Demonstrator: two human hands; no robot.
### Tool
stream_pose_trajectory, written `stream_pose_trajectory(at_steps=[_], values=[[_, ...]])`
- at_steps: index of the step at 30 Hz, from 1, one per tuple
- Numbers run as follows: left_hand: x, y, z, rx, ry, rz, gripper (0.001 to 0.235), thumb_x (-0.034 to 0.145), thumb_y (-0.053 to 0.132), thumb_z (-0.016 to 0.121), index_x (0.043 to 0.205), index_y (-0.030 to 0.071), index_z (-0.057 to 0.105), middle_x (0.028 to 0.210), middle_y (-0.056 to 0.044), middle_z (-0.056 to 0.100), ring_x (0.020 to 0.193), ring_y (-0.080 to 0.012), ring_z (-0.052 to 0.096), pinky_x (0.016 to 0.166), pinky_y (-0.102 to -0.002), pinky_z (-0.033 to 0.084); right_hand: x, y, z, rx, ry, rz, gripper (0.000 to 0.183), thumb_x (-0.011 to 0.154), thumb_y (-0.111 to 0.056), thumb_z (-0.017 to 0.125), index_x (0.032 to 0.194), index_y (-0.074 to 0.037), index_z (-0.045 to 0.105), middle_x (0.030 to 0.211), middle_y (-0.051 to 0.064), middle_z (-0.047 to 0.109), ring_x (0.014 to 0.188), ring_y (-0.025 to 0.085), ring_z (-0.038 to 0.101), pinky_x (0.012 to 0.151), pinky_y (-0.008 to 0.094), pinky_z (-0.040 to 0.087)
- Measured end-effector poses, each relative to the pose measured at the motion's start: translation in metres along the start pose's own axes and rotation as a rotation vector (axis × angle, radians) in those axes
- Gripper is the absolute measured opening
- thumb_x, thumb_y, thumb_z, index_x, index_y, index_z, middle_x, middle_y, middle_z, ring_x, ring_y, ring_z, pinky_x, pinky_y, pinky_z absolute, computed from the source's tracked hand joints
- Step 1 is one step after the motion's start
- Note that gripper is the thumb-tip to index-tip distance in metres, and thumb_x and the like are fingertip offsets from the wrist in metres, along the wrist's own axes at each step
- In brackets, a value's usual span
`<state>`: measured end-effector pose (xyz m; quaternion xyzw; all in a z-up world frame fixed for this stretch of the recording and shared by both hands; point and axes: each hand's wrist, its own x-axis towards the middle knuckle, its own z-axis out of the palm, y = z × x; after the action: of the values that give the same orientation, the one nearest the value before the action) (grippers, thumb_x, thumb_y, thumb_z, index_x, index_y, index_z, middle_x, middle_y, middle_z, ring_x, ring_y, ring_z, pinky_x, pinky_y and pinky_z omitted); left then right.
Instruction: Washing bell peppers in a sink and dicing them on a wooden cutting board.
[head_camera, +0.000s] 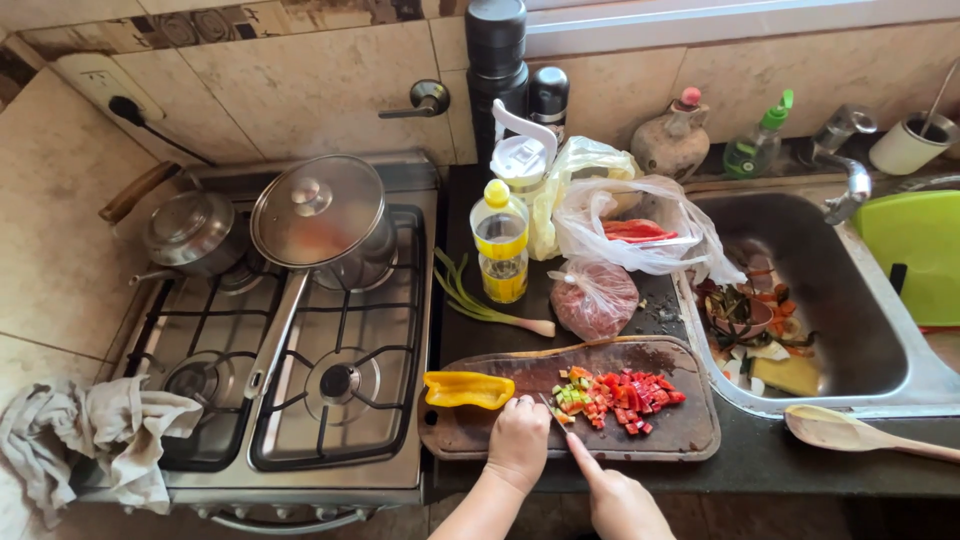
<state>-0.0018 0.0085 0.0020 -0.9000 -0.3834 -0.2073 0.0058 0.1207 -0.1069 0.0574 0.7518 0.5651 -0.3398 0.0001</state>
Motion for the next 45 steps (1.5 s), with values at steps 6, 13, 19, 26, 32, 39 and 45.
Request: stream_pose_trajectory(at_steps=[6,13,19,26,32,39,45], values=[[0.012,0.014,-0.034,-0.117,0.189,0.107,0.005,0.083,0.006,0.057,0.085,0.003,0.061,0.075,-0.013,0.059,0.066,-0.0271,0.054,0.061,-0.035,0.046,0.004,0.017,-0.009,0.041,0.152,0.008,0.079,0.078,-0.007,0.041,0.145,-0.043,0.019,0.088,0.015,0.066,0.077,0.031,0.066,0.073,0.038,0.049],[-0.013,-0.033,-0.062,-0.027,0.266,-0.096,0.045,0.069,0.009,0.075,0.111,0.001,0.061,0.105,-0.016,0.06,0.103,-0.0312,0.053,0.096,-0.041,0.042,0.014,0.038,0.025,-0.255,0.102,-0.092,0.084,0.077,-0.011,0.048,0.143,-0.048,0.015,0.071,0.003,0.053,0.063,0.029,0.062,0.065,0.042,0.05],[-0.006,-0.029,-0.078,0.032,0.318,0.045,0.01,0.084,0.0,0.054,0.075,0.003,0.056,0.087,-0.016,0.058,0.085,-0.0324,0.055,0.084,-0.043,0.045,0.022,0.05,0.005,-0.177,0.238,-0.05,0.066,0.084,-0.035,0.051,0.142,-0.048,0.021,0.082,0.003,0.057,0.068,0.029,0.067,0.068,0.038,0.052],[-0.026,-0.009,-0.07,-0.219,0.22,0.104,0.016,0.08,0.009,0.07,0.092,0.002,0.065,0.102,-0.019,0.062,0.099,-0.0376,0.057,0.091,-0.047,0.046,0.021,0.044,-0.004,-0.414,0.374,-0.305,0.076,0.076,-0.012,0.049,0.14,-0.045,0.026,0.069,-0.005,0.045,0.044,0.02,0.058,0.049,0.035,0.051],[-0.018,-0.019,-0.096,-0.187,0.273,0.172,0.009,0.091,0.01,0.059,0.086,0.006,0.064,0.084,-0.012,0.064,0.085,-0.0293,0.058,0.08,-0.046,0.042,0.061,0.033,0.008,-0.562,0.452,-0.485,0.076,0.071,-0.014,0.057,0.136,-0.045,0.033,0.063,-0.002,0.04,0.04,0.021,0.054,0.039,0.036,0.05],[-0.024,-0.023,-0.078,-0.197,0.216,0.137,0.014,0.091,0.012,0.055,0.091,0.009,0.068,0.095,-0.008,0.067,0.092,-0.0279,0.059,0.09,-0.05,0.041,0.077,0.001,-0.017,-0.613,0.18,-0.524,0.078,0.078,-0.01,0.048,0.143,-0.041,0.02,0.071,0.003,0.045,0.052,0.027,0.055,0.047,0.046,0.049],[-0.019,-0.021,-0.081,-0.217,0.271,0.105,0.012,0.09,0.01,0.058,0.082,0.008,0.067,0.092,-0.007,0.067,0.092,-0.0255,0.059,0.092,-0.047,0.042,0.087,-0.015,-0.016,-0.62,0.17,-0.56,0.075,0.078,-0.012,0.049,0.144,-0.035,0.022,0.076,0.007,0.049,0.053,0.032,0.057,0.047,0.047,0.051]])
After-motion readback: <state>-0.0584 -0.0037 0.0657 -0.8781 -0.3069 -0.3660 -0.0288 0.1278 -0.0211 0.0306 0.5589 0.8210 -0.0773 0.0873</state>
